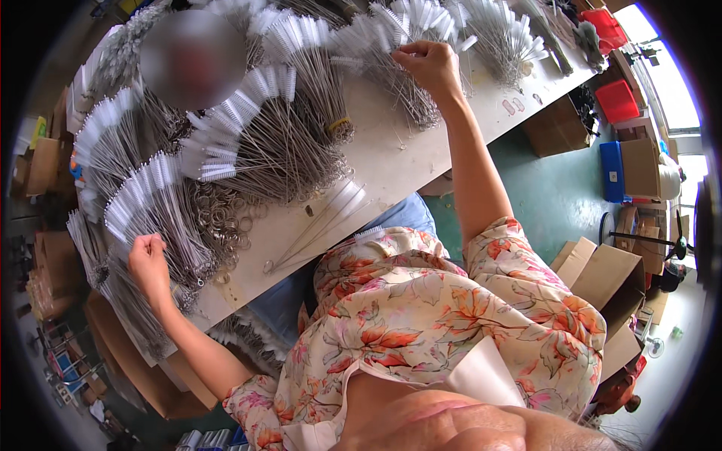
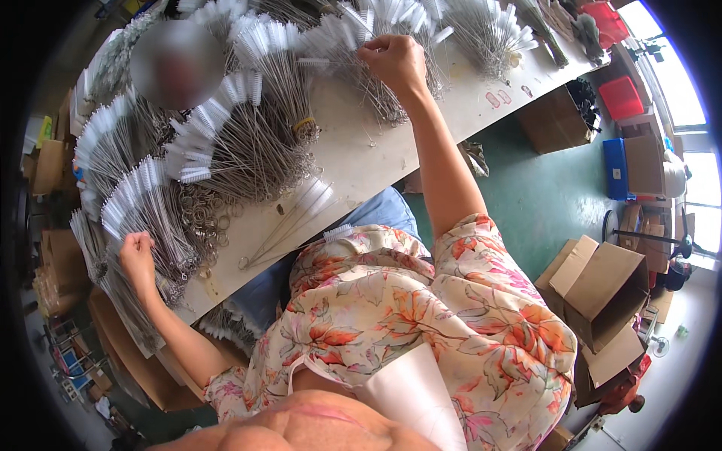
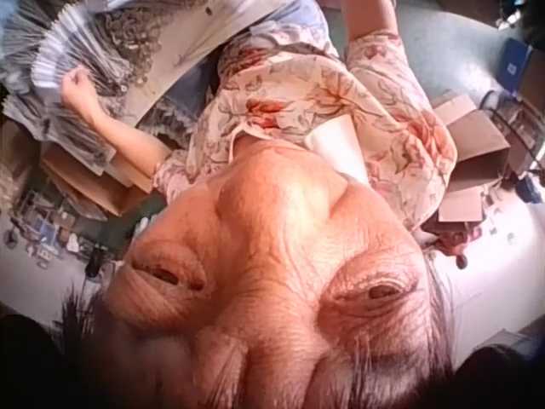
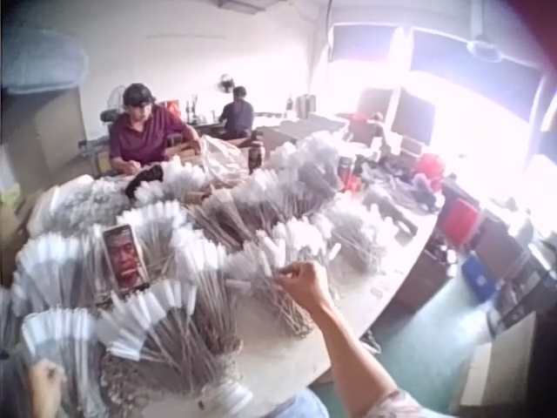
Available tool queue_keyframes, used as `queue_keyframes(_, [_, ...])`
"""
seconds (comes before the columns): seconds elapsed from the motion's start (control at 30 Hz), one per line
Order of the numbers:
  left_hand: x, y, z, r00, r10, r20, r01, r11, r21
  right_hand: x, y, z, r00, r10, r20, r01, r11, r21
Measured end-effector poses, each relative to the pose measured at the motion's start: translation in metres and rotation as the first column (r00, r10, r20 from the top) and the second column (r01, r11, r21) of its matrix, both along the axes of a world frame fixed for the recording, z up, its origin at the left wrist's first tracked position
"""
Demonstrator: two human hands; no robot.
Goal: The recorder is assembling small cleaning brushes by sliding multiple brushes onto a single metal ring.
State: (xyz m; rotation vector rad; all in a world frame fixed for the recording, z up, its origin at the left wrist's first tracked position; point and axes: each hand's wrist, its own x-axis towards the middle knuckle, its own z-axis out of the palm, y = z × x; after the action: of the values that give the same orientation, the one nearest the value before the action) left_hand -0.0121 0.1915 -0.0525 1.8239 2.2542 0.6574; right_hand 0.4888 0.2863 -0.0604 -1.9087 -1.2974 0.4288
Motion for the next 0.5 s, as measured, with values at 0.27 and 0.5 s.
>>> queue_keyframes(0.27, [-0.008, 0.006, -0.006, 0.984, 0.023, 0.177, -0.08, 0.943, 0.322, 0.008, 0.006, 0.008, 0.999, 0.053, 0.004, -0.052, 0.953, 0.299])
queue_keyframes(0.5, [0.028, -0.006, 0.019, 0.732, -0.048, 0.679, -0.187, 0.945, 0.268, -0.003, -0.004, 0.055, 0.967, 0.162, 0.195, -0.196, 0.965, 0.172])
